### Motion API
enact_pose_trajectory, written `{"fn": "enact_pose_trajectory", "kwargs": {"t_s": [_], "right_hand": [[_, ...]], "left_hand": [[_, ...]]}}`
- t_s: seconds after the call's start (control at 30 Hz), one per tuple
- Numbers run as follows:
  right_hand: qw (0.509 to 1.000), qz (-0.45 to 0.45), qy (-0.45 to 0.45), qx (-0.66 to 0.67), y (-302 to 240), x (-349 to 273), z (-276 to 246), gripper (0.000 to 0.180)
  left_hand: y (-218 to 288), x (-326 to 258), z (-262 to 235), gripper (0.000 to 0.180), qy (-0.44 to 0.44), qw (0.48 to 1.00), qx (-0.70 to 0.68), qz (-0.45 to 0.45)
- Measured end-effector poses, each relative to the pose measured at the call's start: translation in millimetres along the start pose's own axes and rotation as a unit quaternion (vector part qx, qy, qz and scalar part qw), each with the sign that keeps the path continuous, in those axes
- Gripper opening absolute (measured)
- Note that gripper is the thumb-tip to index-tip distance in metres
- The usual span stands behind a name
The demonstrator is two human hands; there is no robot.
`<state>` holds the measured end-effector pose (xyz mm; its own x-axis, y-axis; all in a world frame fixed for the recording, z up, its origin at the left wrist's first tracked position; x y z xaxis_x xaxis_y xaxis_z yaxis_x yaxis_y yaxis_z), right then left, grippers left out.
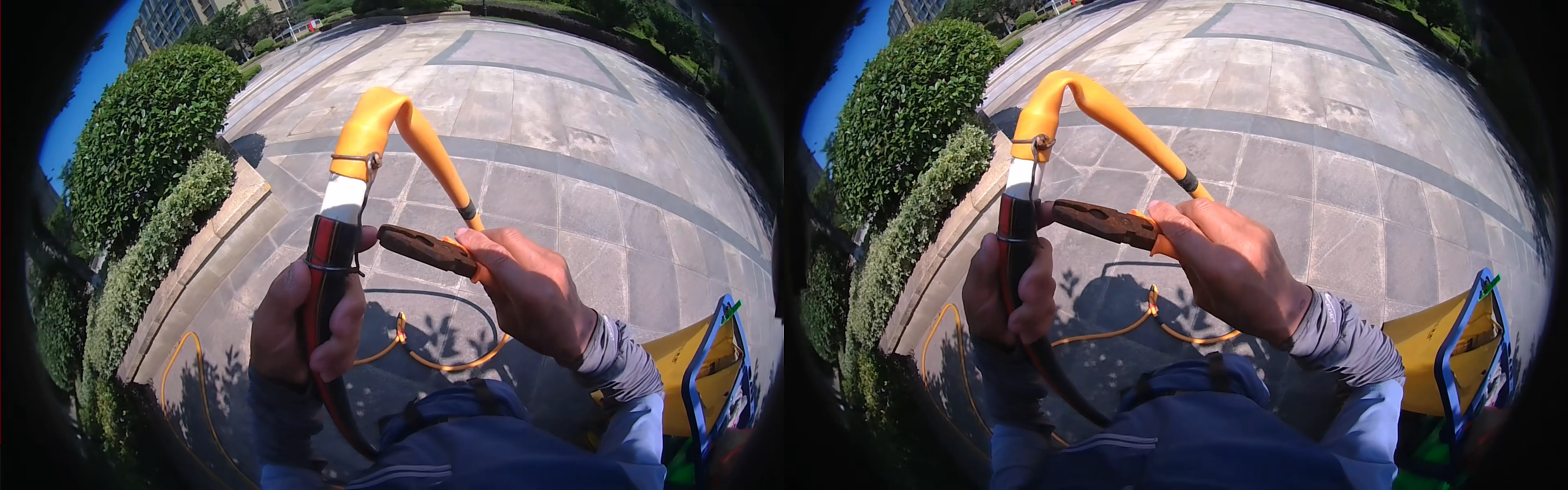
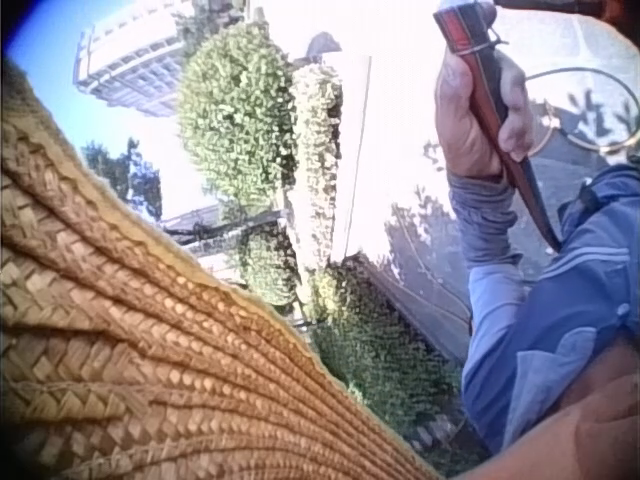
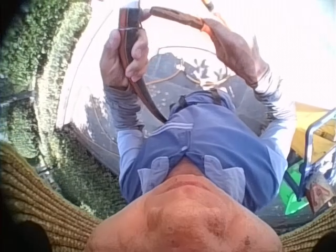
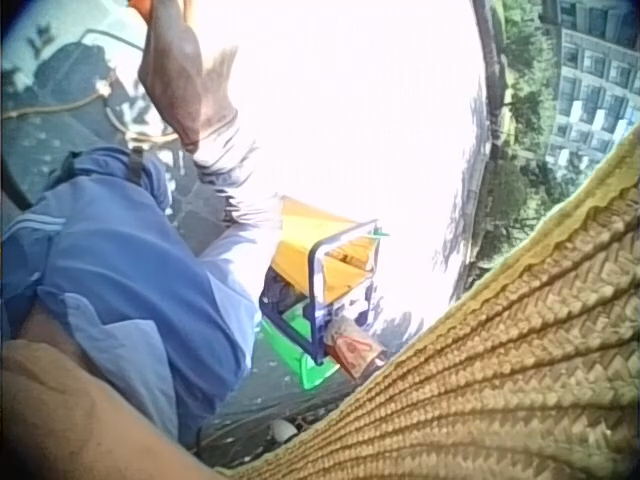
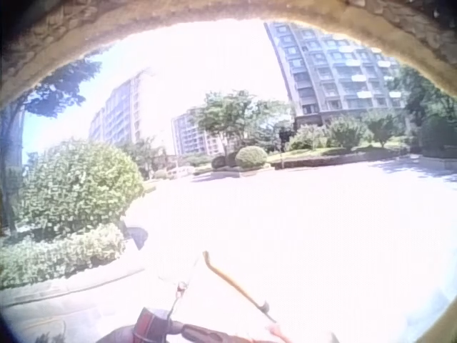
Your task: Using pliers to tighten a wire wrap around a hose connection to secure it.
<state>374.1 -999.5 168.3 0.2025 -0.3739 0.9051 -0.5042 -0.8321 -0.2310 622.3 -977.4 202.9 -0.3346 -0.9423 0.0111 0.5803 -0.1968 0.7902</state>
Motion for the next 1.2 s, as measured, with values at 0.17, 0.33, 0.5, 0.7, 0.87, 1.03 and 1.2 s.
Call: {"fn": "enact_pose_trajectory", "kwargs": {"t_s": [0.17,0.33,0.5,0.7,0.87,1.03,1.2], "right_hand": [[0.996,0.067,0.0,0.051,1,-1,4,0.03],[0.983,0.113,-0.006,0.143,-4,-1,8,0.031],[0.968,0.122,-0.006,0.221,-9,-7,21,0.032],[0.959,0.131,-0.041,0.25,-17,3,35,0.033],[0.928,0.107,0.054,0.353,-14,30,56,0.025],[0.844,0.22,0.034,0.488,-14,93,73,0.031],[0.661,0.204,0.06,0.72,-29,135,110,0.035]], "left_hand": [[-3,3,-4,0.071,-0.031,0.997,-0.074,-0.009],[-8,-2,-3,0.071,-0.075,0.99,-0.115,0.007],[-8,6,5,0.066,-0.172,0.971,-0.165,0.035],[9,3,10,0.064,-0.215,0.955,-0.187,0.085],[21,-4,23,0.058,-0.155,0.968,-0.16,0.117],[28,-11,33,0.049,-0.117,0.979,-0.129,0.103],[31,-22,40,0.054,-0.067,0.985,-0.099,0.121]]}}
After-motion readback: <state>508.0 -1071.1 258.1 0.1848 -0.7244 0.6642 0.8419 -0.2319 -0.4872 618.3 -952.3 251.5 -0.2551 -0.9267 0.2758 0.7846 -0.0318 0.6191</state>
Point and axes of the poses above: each hand's wrist, its own x-axis towards the middle knuckle, its own z-axis out of the palm, y = z × x, the point moved 2 cm from there along x, towards the middle knuckle, and after that the axes turned 12 degrees about y, right-handed, at the moved point
